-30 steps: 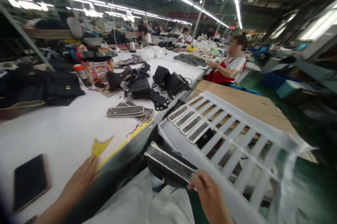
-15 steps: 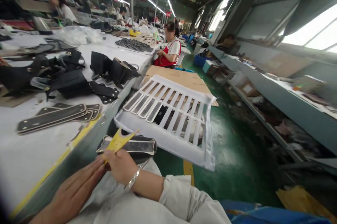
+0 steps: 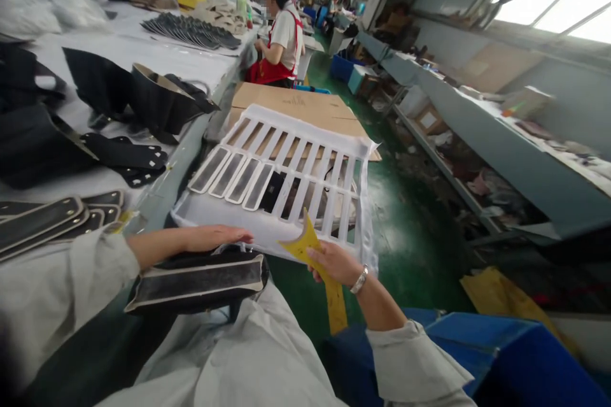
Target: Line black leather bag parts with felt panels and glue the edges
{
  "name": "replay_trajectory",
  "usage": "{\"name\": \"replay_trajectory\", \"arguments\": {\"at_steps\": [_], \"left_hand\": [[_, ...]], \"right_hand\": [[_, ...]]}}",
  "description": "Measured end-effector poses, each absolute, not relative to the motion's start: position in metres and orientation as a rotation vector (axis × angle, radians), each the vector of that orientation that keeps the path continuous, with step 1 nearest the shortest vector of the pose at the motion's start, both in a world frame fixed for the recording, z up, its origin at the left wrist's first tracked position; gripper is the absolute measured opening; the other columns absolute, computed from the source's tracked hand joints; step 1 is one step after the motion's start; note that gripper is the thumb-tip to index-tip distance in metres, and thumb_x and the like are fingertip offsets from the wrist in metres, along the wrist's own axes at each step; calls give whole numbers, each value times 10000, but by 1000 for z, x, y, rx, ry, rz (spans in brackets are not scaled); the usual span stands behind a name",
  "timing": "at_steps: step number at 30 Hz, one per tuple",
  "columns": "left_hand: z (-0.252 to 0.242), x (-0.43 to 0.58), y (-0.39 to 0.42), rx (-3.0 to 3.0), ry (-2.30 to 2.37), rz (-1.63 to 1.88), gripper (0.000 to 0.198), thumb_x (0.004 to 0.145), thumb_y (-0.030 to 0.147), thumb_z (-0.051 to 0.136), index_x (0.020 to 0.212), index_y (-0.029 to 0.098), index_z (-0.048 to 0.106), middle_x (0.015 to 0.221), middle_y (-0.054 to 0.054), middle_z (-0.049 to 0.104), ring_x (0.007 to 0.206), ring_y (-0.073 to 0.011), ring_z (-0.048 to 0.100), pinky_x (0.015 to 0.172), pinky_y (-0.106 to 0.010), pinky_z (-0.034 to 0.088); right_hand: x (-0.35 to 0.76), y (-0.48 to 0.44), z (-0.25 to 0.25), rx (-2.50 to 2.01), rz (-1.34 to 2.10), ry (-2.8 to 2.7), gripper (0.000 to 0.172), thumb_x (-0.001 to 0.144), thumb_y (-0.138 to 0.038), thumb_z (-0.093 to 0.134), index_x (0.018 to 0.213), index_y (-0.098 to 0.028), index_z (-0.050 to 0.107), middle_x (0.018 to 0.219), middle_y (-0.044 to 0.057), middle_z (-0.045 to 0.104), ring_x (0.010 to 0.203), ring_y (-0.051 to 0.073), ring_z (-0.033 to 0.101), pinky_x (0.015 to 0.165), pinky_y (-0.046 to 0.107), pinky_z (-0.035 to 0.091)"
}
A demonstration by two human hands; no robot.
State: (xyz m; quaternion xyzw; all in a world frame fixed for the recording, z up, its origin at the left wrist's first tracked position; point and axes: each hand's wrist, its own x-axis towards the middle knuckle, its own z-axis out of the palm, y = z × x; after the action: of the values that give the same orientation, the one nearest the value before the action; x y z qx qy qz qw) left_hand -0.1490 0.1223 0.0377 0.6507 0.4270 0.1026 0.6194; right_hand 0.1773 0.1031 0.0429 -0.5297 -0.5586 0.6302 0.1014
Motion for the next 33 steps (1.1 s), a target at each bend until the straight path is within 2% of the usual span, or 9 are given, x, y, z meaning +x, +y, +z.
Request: {"name": "replay_trajectory", "arguments": {"at_steps": [2, 4, 7, 9, 14, 20, 26, 33], "left_hand": [[22, -138, 132, 1533, 835, 76, 502, 857, 572, 380, 1141, 240, 626, 1218, -17, 614, 1146, -213, 524, 1048, -323, 303], [11, -128, 136, 1588, 731, -62, 576, 897, 588, 237, 1236, 248, 554, 1281, -15, 564, 1163, -195, 497, 1066, -313, 265], [-3, -120, 138, 1594, 641, -162, 683, 901, 590, 50, 1321, 249, 467, 1326, -21, 513, 1174, -189, 468, 1078, -293, 219], [-11, -119, 139, 1535, 567, -134, 726, 886, 596, -7, 1336, 251, 446, 1314, -10, 514, 1178, -181, 455, 1072, -261, 216], [-26, -117, 136, 1360, 458, -16, 774, 851, 666, 19, 1297, 240, 486, 1293, 13, 526, 1189, -165, 432, 1056, -219, 219], [-39, -116, 129, 1046, 456, -15, 790, 826, 717, 92, 1247, 220, 539, 1223, 5, 591, 1158, -183, 467, 1050, -254, 245], [-45, -117, 125, 805, 546, 10, 787, 833, 710, 115, 1171, 193, 602, 1047, -29, 671, 994, -206, 576, 993, -311, 336], [-42, -114, 124, 709, 660, 12, 764, 835, 709, 169, 1020, 170, 679, 883, -32, 703, 955, -212, 597, 965, -306, 365]], "right_hand": [[171, 102, 36, -1740, 1735, -1778, 509, 840, -640, 352, 770, -162, 512, 522, -5, 542, 381, 112, 504, 375, 217, 366], [162, 103, 31, -1815, 1472, -2062, 572, 891, -610, 230, 685, -162, 519, 496, 10, 525, 390, 108, 481, 387, 220, 294], [149, 111, 25, -1751, 1008, -2581, 571, 934, -529, 207, 654, -166, 548, 557, 36, 576, 485, 114, 497, 465, 243, 245], [143, 118, 22, -1692, 871, -2804, 534, 934, -518, 244, 712, -175, 587, 605, 47, 619, 525, 125, 525, 489, 254, 227], [132, 138, 14, -1460, 733, -3109, 507, 923, -544, 282, 800, -183, 616, 670, 53, 655, 587, 141, 571, 510, 266, 211], [117, 148, 11, -1161, 700, -3114, 458, 963, -435, 280, 839, -164, 628, 787, 48, 644, 704, 121, 563, 594, 245, 292], [101, 140, 9, -1299, 611, -3018, 504, 963, -442, 256, 811, -160, 646, 792, 58, 654, 703, 131, 568, 593, 248, 309], [86, 147, 3, -1386, 708, -3057, 564, 960, -456, 231, 789, -162, 681, 800, 93, 702, 712, 170, 623, 603, 257, 360]]}}
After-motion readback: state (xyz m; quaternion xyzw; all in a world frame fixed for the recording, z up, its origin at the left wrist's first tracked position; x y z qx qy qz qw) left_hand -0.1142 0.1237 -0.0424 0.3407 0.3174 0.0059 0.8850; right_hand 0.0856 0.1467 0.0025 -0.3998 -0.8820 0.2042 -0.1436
